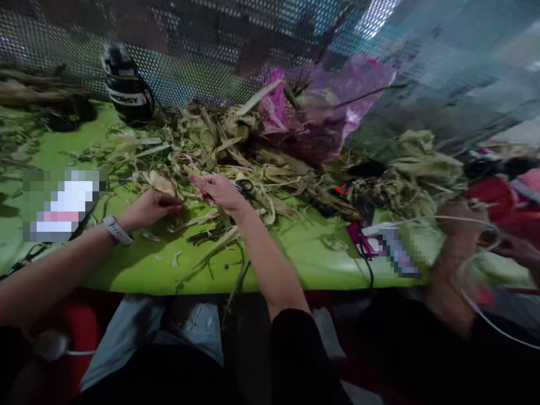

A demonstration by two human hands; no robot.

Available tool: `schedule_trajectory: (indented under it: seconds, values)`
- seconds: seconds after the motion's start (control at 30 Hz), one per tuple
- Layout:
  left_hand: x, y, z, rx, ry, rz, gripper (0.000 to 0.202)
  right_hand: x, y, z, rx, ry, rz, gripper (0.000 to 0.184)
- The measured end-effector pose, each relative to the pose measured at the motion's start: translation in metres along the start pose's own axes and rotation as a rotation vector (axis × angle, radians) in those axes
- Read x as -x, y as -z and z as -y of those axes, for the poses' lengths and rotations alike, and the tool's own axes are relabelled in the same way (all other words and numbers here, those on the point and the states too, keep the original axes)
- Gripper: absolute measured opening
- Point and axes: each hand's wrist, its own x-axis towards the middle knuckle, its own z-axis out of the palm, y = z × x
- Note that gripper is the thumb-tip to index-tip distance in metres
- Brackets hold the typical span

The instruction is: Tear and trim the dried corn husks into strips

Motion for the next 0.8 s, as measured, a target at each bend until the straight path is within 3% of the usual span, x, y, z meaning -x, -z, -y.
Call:
schedule_trajectory:
  seconds: [0.27,0.43,0.63,0.8]
  values:
    - [-0.001,0.0,-0.001,-0.013,-0.201,0.115,0.037,-0.009,-0.028,-0.017,-0.092,0.088,-0.085,0.057]
    - [-0.002,-0.001,0.003,0.084,-0.161,0.085,0.039,-0.01,-0.032,-0.021,-0.109,0.081,-0.061,0.046]
    - [-0.01,0.006,0.012,0.215,-0.133,0.14,0.035,-0.013,-0.032,-0.018,-0.019,-0.102,-0.041,0.004]
    - [-0.012,0.01,0.016,0.298,-0.138,0.193,0.032,-0.013,-0.034,-0.021,0.115,-0.118,-0.021,0.013]
